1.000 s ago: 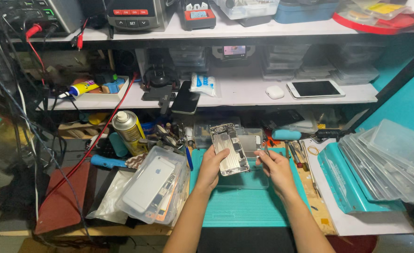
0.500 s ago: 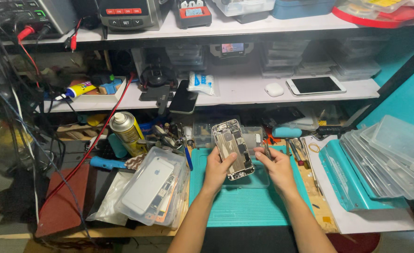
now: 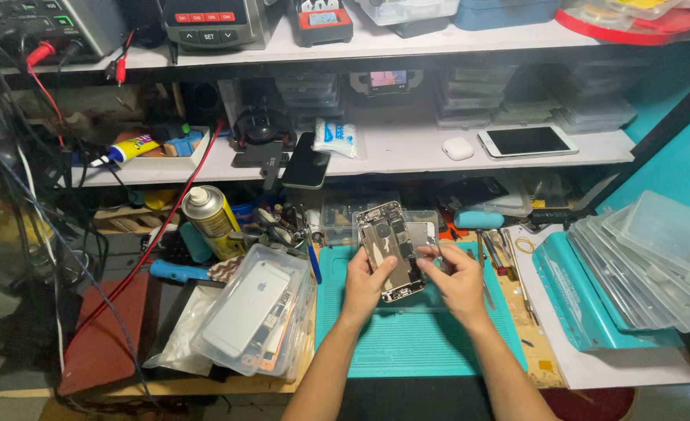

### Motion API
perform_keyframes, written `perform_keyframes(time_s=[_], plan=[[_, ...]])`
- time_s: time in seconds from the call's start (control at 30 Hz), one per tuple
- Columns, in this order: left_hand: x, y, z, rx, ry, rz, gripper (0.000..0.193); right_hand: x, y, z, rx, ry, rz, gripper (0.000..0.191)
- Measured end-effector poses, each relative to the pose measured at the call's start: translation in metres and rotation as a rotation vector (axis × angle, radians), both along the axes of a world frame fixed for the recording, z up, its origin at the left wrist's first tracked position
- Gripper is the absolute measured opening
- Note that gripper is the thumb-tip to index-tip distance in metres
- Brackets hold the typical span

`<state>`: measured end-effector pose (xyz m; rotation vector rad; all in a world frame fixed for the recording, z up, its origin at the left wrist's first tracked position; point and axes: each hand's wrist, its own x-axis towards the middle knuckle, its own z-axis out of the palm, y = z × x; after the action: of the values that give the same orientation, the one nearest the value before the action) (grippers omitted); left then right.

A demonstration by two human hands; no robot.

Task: The person repairs a disassembled smartphone at a workbench. They hold the phone chassis and use a screwdriver and tweezers to remove and reposition small internal components, working on the midframe and battery area while other phone parts and tools lie on the mat.

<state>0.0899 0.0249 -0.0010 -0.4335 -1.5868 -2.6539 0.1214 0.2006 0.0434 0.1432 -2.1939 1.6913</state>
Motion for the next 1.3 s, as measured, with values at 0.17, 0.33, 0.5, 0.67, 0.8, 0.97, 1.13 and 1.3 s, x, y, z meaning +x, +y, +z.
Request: perform_keyframes(time_s=[0.17,0.33,0.5,0.67,0.8,0.97,1.13,1.3], plan=[[0.001,0.002,-0.004,-0.03,0.004,0.038,0.028,0.005,-0.009,0.009,0.211,0.119,-0.03,0.022],[0.002,0.0,0.003,-0.136,0.015,0.125,0.021,-0.001,0.0,-0.002,0.131,0.137,-0.015,0.012],[0.013,-0.012,0.024,-0.643,0.38,0.281,0.032,-0.009,0.034,-0.018,-0.128,0.036,-0.15,0.015],[0.021,-0.011,0.039,-0.988,1.04,0.393,0.031,-0.013,0.068,-0.021,-0.56,-0.162,-0.198,0.017],[0.02,-0.006,0.038,-1.098,1.094,0.418,0.031,-0.012,0.076,-0.02,-0.606,-0.129,-0.16,0.017],[0.013,-0.005,0.017,-0.889,0.779,0.478,0.039,-0.006,0.07,-0.014,-0.525,-0.164,-0.127,0.018],[-0.01,0.0,0.002,-0.384,-0.007,0.245,0.009,-0.001,0.048,-0.011,-0.218,-0.21,-0.084,0.021],[-0.011,-0.003,0.005,0.077,-0.084,-0.038,0.02,-0.001,0.041,-0.012,-0.155,-0.146,-0.038,0.027]])
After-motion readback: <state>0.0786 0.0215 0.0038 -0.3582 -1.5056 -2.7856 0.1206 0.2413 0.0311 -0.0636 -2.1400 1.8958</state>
